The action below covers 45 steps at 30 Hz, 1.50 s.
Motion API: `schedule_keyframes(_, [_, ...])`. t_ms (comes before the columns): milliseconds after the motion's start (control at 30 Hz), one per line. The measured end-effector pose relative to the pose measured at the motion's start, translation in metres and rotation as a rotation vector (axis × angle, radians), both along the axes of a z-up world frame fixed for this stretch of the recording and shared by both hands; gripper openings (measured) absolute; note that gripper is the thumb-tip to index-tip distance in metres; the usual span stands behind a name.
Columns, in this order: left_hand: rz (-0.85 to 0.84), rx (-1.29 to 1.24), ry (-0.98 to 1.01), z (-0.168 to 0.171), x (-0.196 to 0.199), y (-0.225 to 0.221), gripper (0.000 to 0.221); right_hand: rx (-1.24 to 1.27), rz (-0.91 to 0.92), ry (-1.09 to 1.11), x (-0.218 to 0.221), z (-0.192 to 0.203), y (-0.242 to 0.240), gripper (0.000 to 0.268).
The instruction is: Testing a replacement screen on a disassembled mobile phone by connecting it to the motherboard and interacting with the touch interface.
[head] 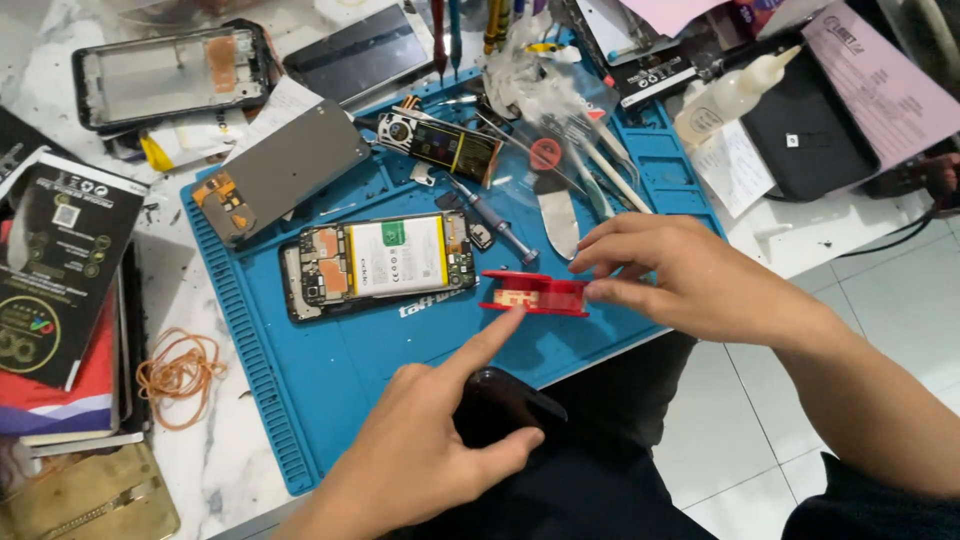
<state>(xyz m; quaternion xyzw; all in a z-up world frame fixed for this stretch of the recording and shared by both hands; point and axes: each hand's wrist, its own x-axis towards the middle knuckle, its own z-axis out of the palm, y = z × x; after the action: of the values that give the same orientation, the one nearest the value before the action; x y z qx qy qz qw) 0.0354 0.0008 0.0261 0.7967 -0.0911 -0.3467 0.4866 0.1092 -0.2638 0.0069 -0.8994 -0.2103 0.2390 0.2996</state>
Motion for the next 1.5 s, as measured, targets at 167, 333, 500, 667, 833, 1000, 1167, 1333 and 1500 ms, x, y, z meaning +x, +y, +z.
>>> schedule_keyframes(167, [-0.192, 0.242, -0.130, -0.010, 0.014, -0.008, 0.097, -0.132, 0.009, 0.195, -0.003, 0.001, 0.013, 0.050])
schedule_keyframes(333, [-0.167, 0.278, -0.144, -0.016, 0.019, -0.012, 0.097, -0.189, 0.128, 0.169, -0.001, -0.007, 0.018, 0.035])
schedule_keyframes(500, [-0.126, 0.240, -0.118, -0.018, 0.020, -0.014, 0.094, -0.220, 0.125, 0.251, 0.008, -0.002, 0.023, 0.021])
schedule_keyframes(667, [-0.097, 0.224, -0.125, -0.013, 0.021, -0.015, 0.093, -0.281, 0.115, 0.311, 0.018, 0.005, 0.026, 0.018])
schedule_keyframes(833, [-0.132, 0.292, -0.118, -0.017, 0.017, -0.016, 0.093, -0.361, 0.109, 0.371, 0.021, 0.008, 0.028, 0.020])
schedule_keyframes(1000, [-0.129, 0.298, -0.102, -0.017, 0.018, -0.017, 0.092, -0.316, 0.120, 0.344, 0.020, 0.002, 0.023, 0.009])
schedule_keyframes(1167, [-0.109, 0.277, -0.070, -0.014, 0.021, -0.017, 0.089, -0.192, 0.143, 0.300, 0.017, -0.008, 0.014, 0.007])
schedule_keyframes(1333, [-0.105, 0.282, -0.061, -0.013, 0.020, -0.019, 0.090, -0.114, 0.072, 0.220, 0.015, -0.021, 0.003, 0.005])
schedule_keyframes(1500, [-0.145, 0.337, -0.035, -0.010, 0.021, -0.022, 0.090, 0.014, 0.087, 0.314, 0.019, -0.016, -0.006, 0.010])
